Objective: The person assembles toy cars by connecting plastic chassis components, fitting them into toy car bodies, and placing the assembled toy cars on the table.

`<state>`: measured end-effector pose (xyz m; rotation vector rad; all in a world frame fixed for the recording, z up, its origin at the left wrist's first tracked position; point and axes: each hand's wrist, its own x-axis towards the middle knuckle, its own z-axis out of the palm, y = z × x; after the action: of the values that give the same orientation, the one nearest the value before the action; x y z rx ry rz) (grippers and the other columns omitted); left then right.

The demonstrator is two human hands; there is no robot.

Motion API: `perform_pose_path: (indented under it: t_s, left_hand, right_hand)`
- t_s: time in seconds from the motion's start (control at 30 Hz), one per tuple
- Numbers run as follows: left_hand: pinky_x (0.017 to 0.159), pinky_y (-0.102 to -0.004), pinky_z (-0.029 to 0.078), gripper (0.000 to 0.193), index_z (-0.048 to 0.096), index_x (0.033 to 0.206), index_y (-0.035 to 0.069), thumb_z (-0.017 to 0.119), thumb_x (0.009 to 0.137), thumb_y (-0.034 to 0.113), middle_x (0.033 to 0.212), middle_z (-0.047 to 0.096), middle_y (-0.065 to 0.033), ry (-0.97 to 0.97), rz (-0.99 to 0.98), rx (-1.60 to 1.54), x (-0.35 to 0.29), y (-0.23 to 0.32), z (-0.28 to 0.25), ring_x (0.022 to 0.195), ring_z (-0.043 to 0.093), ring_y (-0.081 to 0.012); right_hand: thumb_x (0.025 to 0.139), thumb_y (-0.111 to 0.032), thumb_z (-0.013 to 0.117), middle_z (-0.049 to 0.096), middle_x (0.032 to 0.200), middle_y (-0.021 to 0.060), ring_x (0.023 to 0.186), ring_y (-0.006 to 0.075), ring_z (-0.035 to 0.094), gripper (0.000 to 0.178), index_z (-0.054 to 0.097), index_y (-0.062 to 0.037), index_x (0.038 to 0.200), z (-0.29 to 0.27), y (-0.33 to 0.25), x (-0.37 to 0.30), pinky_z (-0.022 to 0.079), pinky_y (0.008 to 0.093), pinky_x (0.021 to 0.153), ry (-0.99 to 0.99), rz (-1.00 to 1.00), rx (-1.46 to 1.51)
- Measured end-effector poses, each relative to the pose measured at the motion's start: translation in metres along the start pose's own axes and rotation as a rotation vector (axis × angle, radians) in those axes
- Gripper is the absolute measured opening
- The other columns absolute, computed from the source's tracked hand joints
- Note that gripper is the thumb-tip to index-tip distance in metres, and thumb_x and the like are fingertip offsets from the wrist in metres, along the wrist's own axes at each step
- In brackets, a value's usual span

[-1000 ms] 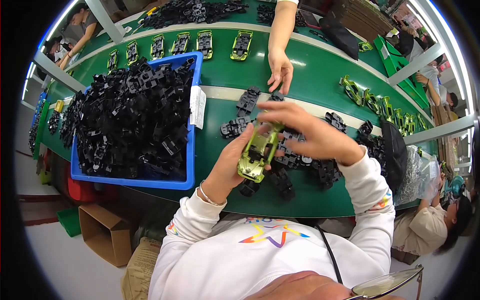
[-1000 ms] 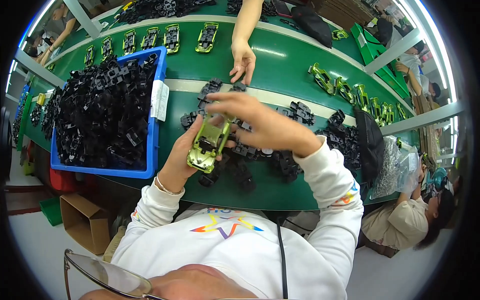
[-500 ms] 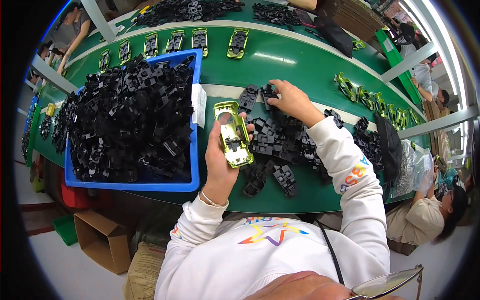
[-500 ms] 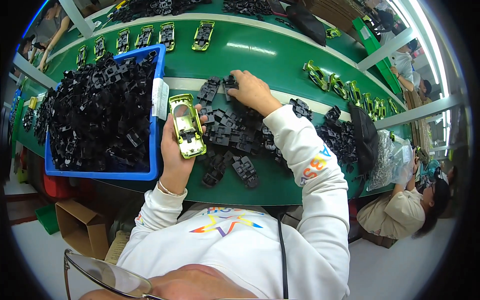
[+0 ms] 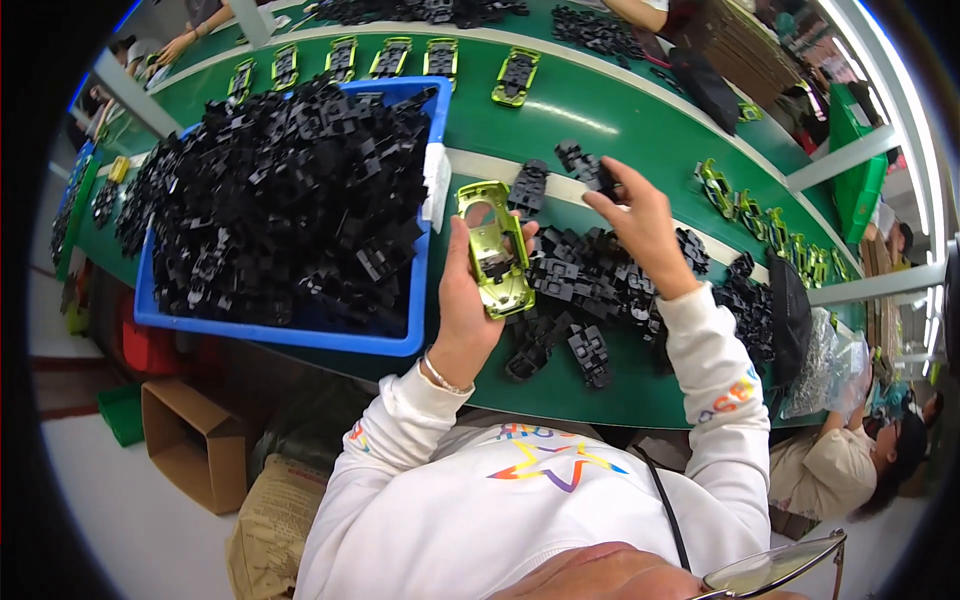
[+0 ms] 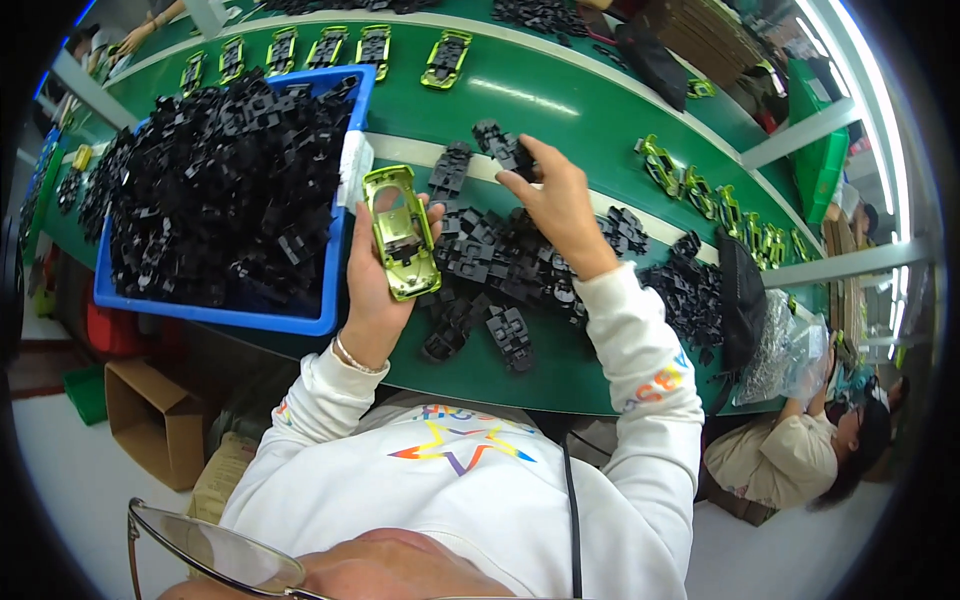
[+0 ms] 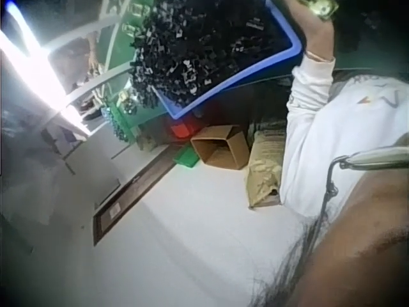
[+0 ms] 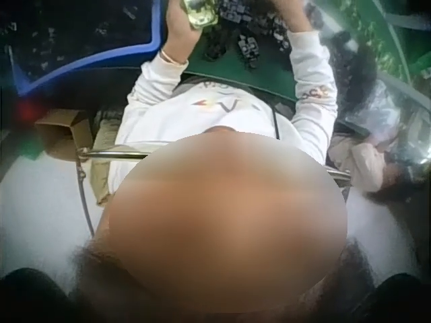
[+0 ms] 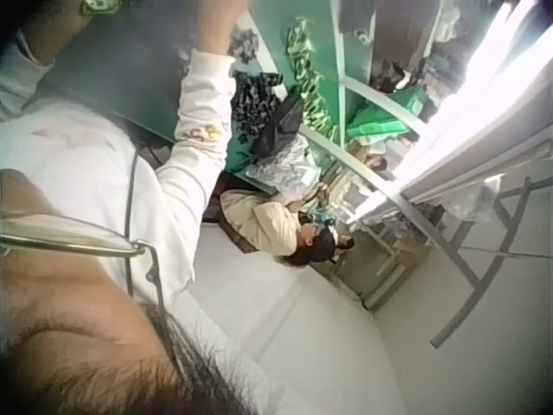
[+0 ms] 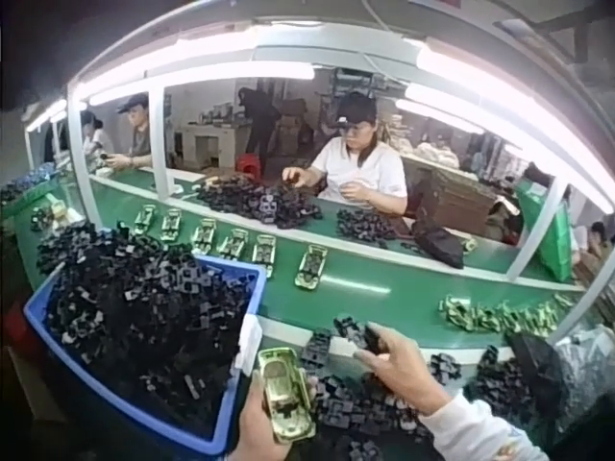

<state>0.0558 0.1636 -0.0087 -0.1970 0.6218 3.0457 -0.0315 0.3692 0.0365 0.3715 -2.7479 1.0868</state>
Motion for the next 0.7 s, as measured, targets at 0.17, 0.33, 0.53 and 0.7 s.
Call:
perform_pose_path:
  t_s: [0.17, 0.33, 0.53, 0.7]
  left_hand:
    - [0.093, -0.0341, 0.052, 0.054, 0.048, 0.136, 0.006, 0.033, 0.106, 0.048, 0.117, 0.063, -0.011, -0.01, 0.064, 0.097, -0.003, -0.012, 0.011, 0.107, 0.064, -0.0225]
    - [0.083, -0.0311, 0.054, 0.049, 0.055, 0.128, 0.01, 0.031, 0.107, 0.047, 0.112, 0.065, -0.0048, 0.048, -0.009, 0.132, -0.021, -0.028, 0.045, 0.096, 0.066, -0.0149]
    - [0.094, -0.0356, 0.05, 0.062, 0.054, 0.132, 0.002, 0.025, 0.106, 0.05, 0.116, 0.066, -0.0096, -0.049, -0.048, 0.202, -0.022, -0.049, 0.037, 0.106, 0.064, -0.0217]
    - [0.093, -0.035, 0.05, 0.063, 0.055, 0.131, 0.0, 0.025, 0.106, 0.05, 0.111, 0.067, -0.0114, 0.032, -0.046, 0.166, -0.029, -0.054, 0.056, 0.103, 0.064, -0.022]
  right_hand:
    - [0.085, -0.018, 0.075, 0.063, 0.1, 0.0145, 0.077, 0.0233, 0.062, 0.055, 0.056, -0.0016, 0.133, -0.017, -0.069, -0.056, 0.052, 0.0325, 0.07, -0.085, -0.269, 0.127]
    - [0.083, -0.023, 0.075, 0.058, 0.089, 0.0112, 0.074, 0.0281, 0.06, 0.058, 0.055, -0.0069, 0.136, 0.0, -0.073, -0.089, 0.05, 0.0381, 0.067, -0.029, -0.349, -0.044]
    - [0.081, -0.026, 0.076, 0.059, 0.088, 0.0085, 0.074, 0.0236, 0.057, 0.061, 0.057, -0.0079, 0.136, -0.013, -0.07, -0.102, 0.043, 0.0348, 0.064, 0.157, -0.398, -0.31]
    - [0.081, -0.029, 0.076, 0.059, 0.085, 0.0074, 0.077, 0.0223, 0.058, 0.06, 0.058, -0.006, 0.134, -0.019, -0.064, -0.111, 0.041, 0.0347, 0.066, 0.19, -0.38, -0.278]
